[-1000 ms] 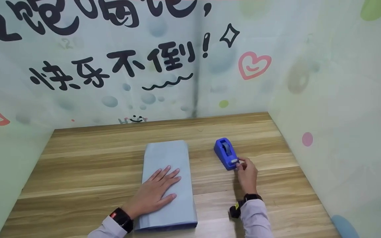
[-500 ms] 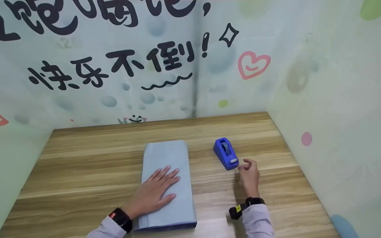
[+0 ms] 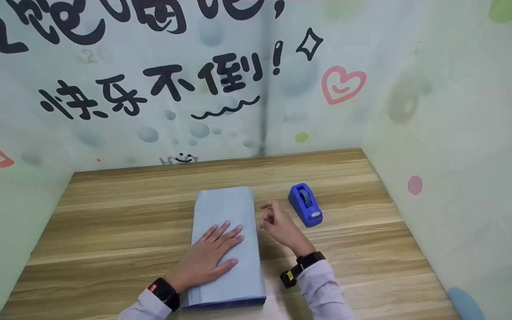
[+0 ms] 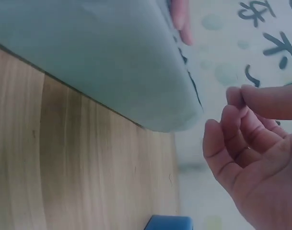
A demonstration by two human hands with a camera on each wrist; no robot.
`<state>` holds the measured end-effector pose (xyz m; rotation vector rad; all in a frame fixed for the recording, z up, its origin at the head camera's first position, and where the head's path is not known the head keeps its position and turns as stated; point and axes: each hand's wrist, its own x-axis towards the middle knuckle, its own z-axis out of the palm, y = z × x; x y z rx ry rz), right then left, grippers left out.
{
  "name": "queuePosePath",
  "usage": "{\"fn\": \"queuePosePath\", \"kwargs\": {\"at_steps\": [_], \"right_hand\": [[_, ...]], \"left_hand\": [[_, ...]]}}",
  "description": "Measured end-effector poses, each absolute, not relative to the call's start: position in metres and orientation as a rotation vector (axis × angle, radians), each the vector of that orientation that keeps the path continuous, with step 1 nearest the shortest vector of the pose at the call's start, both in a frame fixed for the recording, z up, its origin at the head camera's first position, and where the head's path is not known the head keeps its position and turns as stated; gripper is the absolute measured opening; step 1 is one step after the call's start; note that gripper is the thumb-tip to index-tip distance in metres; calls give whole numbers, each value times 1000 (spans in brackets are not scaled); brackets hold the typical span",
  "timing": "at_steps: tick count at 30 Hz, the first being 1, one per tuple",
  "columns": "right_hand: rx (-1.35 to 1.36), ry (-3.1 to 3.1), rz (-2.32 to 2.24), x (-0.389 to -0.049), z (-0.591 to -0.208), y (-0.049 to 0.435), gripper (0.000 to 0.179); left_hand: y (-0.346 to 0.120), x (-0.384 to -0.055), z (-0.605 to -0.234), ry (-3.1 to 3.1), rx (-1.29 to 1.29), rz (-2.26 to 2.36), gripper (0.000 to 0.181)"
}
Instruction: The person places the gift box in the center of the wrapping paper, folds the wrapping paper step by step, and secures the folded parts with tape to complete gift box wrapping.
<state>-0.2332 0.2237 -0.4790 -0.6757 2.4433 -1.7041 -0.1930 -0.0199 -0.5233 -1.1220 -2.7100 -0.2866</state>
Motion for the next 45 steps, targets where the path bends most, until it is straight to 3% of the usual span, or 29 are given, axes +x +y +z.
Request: {"fn": "queuePosePath", "kwargs": {"at_steps": [12, 38, 45], "right_hand": [[-625, 2488, -1400, -246, -484, 208, 35], [-633, 2645, -1305, -247, -484, 195, 29], [-501, 2727, -1145, -246, -479, 190, 25]], "left_hand": [[-19, -194, -524, -2653, -1127, -299, 54], [-19, -194, -525, -2691, -1115, -316, 54], [-19, -194, -526, -2711, -1112, -305, 55]]}}
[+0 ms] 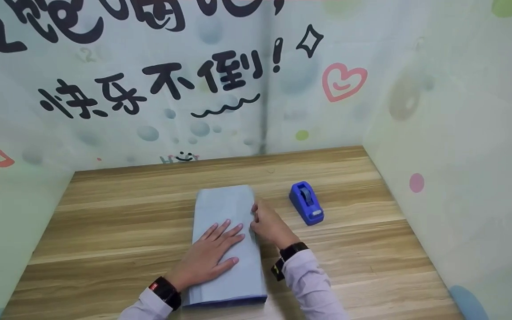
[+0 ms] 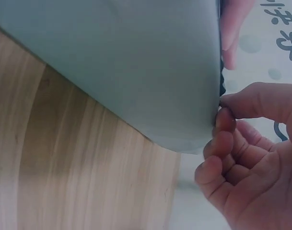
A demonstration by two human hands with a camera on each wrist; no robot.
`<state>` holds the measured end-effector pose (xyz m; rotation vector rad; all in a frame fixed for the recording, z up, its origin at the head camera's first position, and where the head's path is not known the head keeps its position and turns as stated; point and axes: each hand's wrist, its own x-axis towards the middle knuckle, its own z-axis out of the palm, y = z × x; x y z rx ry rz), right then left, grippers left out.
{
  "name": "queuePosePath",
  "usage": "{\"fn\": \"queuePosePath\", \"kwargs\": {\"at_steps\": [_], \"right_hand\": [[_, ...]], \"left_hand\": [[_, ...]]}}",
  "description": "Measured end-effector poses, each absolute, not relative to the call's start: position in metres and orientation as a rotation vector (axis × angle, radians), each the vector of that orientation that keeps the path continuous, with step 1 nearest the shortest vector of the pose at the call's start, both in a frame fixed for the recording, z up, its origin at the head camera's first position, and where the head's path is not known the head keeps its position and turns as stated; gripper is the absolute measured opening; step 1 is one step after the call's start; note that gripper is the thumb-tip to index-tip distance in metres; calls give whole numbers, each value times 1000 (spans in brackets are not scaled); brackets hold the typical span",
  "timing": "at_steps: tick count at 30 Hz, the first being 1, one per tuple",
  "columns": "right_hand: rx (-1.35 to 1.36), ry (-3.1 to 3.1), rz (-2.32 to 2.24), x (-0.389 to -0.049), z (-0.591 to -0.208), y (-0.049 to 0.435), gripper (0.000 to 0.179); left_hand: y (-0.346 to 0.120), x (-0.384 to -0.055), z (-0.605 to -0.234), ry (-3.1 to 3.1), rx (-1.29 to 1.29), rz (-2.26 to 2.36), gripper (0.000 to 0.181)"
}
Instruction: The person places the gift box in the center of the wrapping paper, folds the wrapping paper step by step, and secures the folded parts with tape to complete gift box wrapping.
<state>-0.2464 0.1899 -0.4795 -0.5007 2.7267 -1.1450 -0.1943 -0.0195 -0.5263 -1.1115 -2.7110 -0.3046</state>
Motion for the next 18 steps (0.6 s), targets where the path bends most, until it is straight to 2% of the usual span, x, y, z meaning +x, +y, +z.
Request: {"fn": "queuePosePath", "kwargs": {"at_steps": [8, 18], "right_hand": [[-398, 2702, -1095, -246, -479, 191, 13], [-450, 2491, -1464, -245, -501, 203, 15]], "left_hand": [[-18, -192, -523, -2710, -1124, -320, 55], [-18, -193, -523, -2716, -1112, -318, 54]]}}
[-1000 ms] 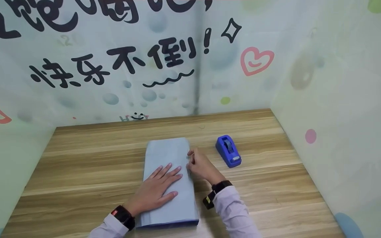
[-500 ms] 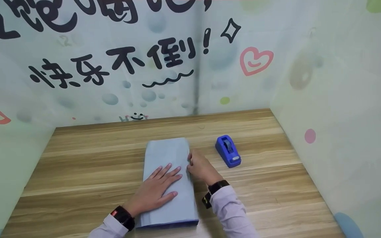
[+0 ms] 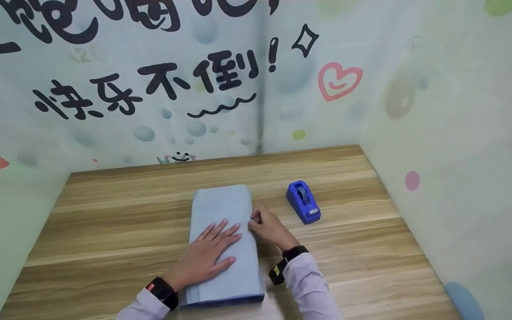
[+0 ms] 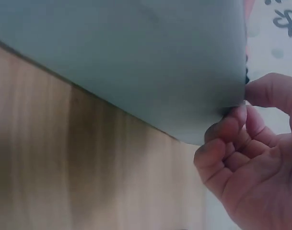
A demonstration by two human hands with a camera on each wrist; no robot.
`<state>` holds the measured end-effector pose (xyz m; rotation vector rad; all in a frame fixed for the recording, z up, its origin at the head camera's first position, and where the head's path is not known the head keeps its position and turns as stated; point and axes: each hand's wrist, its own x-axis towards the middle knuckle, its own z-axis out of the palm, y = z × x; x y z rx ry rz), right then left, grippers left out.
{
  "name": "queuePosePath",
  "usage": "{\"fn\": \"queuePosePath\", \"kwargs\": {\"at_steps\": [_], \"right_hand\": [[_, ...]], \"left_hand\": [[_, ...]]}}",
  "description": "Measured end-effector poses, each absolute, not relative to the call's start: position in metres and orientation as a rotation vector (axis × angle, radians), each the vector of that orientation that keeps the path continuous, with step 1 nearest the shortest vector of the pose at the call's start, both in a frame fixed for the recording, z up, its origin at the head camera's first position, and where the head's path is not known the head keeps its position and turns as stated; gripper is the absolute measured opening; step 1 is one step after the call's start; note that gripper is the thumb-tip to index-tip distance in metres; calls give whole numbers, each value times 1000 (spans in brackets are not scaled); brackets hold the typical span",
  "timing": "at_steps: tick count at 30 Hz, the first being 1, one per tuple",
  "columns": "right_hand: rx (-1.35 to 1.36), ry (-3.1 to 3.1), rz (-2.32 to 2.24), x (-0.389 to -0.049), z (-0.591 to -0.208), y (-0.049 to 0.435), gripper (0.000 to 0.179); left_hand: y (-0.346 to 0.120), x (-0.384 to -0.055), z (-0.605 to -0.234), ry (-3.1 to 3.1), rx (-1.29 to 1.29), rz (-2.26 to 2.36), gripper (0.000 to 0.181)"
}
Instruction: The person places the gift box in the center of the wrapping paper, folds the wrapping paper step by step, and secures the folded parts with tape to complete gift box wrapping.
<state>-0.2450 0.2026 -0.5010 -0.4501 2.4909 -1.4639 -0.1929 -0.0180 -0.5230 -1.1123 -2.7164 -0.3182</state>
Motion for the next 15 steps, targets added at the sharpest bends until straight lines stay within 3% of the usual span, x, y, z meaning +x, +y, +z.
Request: {"fn": "queuePosePath", "kwargs": {"at_steps": [15], "right_hand": [[-151, 2007, -1749, -240, -530, 212, 27]], "left_hand": [[-20, -194, -523, -2742, -1104, -329, 55]]}}
